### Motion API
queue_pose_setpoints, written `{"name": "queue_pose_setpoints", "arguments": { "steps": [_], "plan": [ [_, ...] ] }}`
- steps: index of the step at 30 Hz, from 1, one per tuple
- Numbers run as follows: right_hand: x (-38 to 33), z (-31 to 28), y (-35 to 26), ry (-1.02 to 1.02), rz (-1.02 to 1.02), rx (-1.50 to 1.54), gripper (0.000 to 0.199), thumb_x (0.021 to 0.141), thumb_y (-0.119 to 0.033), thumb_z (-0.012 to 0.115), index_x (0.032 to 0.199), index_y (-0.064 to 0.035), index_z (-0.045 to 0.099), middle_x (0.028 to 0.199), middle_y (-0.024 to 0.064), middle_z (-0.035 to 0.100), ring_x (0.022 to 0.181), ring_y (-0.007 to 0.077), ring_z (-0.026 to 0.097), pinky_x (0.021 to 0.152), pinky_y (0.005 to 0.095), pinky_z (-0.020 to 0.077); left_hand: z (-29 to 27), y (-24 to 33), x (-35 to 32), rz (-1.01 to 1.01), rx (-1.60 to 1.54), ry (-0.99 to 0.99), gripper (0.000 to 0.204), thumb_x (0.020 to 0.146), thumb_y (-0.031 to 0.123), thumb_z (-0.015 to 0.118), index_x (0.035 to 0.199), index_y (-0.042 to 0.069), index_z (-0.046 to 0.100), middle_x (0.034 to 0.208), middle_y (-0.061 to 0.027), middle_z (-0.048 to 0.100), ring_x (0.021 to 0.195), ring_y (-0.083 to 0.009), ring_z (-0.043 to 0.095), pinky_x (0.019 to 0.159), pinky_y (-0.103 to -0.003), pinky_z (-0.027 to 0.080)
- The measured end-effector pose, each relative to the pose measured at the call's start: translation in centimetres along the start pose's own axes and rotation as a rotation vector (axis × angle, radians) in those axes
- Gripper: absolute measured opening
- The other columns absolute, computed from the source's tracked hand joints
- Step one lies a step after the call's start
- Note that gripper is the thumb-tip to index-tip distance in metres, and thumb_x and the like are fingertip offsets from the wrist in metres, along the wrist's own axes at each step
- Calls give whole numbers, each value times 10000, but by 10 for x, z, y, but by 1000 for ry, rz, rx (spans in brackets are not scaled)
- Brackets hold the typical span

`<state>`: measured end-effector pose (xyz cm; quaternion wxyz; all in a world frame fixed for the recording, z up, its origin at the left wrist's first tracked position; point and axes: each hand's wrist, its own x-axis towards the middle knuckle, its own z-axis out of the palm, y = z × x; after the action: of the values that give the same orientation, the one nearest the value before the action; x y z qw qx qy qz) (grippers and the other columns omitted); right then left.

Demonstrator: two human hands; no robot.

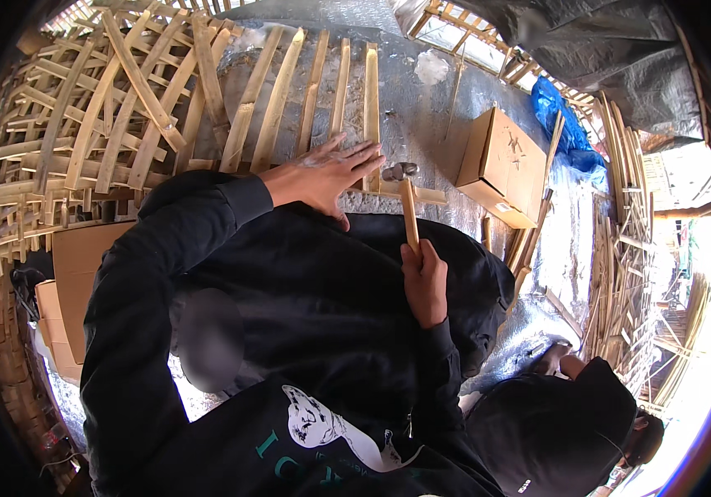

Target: The person assembles a bamboo panel by aligning bamboo slats across wooden frame strips and driving nails into them using a hammer.

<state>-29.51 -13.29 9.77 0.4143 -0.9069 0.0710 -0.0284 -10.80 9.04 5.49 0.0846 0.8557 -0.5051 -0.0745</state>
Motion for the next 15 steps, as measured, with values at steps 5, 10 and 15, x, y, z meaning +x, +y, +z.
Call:
{"name": "queue_pose_setpoints", "arguments": {
  "steps": [5,10,15],
  "plan": [
    [-1,9,4,5,-16,-17,272,1011,-169,660,876,7,503,653,241,492,577,453,521,515,443,373,9,7,2,-68,1,24,1308,686,552,879,1657,70,148,1726,-146,162,1606,-268,142,1274,-606,107],
    [-1,7,-3,-19,7,-66,257,1013,-158,657,884,4,505,662,247,511,598,461,550,518,451,387,7,7,0,-62,-34,57,1263,697,483,871,1654,61,162,1722,-150,178,1604,-259,153,1275,-598,111],
    [0,0,-23,60,-49,-4,280,1030,-163,638,855,5,499,621,173,473,516,275,395,517,391,364,13,2,1,-40,-32,88,1241,703,495,856,1647,46,186,1722,-159,175,1601,-271,165,1279,-557,147]
  ]
}}
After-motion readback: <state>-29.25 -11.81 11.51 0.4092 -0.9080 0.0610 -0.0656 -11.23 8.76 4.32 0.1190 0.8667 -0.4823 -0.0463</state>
